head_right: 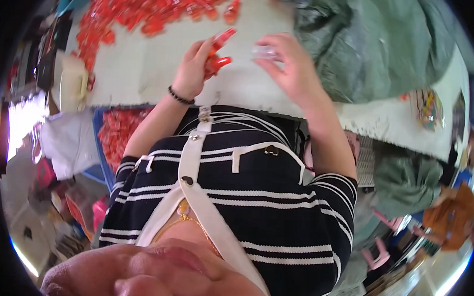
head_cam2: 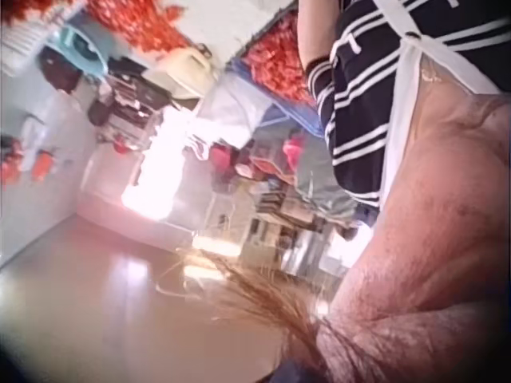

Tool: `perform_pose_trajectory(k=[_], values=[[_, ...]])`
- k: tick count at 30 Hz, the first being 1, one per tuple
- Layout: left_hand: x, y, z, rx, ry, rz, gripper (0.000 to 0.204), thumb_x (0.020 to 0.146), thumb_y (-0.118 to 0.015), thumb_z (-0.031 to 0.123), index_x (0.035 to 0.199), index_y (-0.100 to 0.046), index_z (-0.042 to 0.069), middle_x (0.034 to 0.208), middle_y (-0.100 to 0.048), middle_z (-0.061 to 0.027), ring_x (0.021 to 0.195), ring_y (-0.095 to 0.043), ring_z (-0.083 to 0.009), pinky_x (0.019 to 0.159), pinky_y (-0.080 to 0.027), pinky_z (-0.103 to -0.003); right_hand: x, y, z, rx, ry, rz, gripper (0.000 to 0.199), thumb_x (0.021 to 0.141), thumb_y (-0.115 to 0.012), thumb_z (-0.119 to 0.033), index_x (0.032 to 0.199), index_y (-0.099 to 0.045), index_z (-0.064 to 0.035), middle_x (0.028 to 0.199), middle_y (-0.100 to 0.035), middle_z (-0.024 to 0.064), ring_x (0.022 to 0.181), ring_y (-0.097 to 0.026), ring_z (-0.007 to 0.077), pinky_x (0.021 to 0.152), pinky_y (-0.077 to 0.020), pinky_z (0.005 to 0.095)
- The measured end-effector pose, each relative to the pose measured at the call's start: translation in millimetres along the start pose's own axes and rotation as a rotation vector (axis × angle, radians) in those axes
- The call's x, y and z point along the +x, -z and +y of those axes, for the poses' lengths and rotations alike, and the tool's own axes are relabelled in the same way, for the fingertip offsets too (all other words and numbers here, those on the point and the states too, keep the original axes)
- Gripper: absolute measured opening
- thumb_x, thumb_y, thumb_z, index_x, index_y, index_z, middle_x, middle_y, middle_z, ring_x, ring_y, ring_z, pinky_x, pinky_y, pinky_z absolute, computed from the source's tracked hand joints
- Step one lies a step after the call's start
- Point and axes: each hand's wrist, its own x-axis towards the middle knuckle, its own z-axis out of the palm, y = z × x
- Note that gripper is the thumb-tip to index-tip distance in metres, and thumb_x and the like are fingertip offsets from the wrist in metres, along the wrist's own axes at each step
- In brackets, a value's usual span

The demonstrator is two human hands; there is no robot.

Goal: Sorting and inspecting small red plastic components into various containers on a workbench.

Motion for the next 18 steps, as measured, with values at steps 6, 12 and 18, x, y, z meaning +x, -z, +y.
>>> perform_pose_trajectory(k=[6, 12, 18], values=[[-4.7, 15.7, 11.2, 0.044, -0.127, 0.098, 0.034, 0.097, -0.047, 0.033, 0.11, -0.049, 0.001, 0.076, -0.055, -0.0039, 0.06, -0.054, -0.0107, 0.049, -0.043, -0.025, 35.3, -62.4, -14.1, -0.025, 0.173, -0.285, 0.031, 0.079, -0.069, -0.006, 0.108, -0.058, -0.0047, 0.099, -0.06, 0.0086, 0.086, -0.063, 0.0194, 0.075, -0.052, 0.0295], [0.7, 31.3, 5.1, 0.069, -0.172, 0.182, 0.034, 0.097, -0.047, 0.032, 0.112, -0.047, 0.001, 0.076, -0.054, -0.004, 0.06, -0.053, -0.0104, 0.05, -0.044, -0.024, 39.5, -81.3, -2.1, -0.139, 0.302, -0.268, 0.033, 0.077, -0.071, -0.008, 0.107, -0.058, -0.0043, 0.101, -0.061, 0.0088, 0.087, -0.063, 0.0202, 0.074, -0.052, 0.0304], [9.0, 24.9, -9.8, 0.213, -0.321, 0.223, 0.031, 0.097, -0.049, 0.027, 0.112, -0.047, 0.0, 0.077, -0.055, -0.0047, 0.06, -0.053, -0.0109, 0.053, -0.045, -0.025, 30.9, -97.1, 14.0, 0.118, 0.153, -0.205, 0.03, 0.081, -0.07, -0.015, 0.106, -0.058, -0.0023, 0.097, -0.063, 0.0095, 0.08, -0.064, 0.0192, 0.071, -0.0527, 0.0313]])
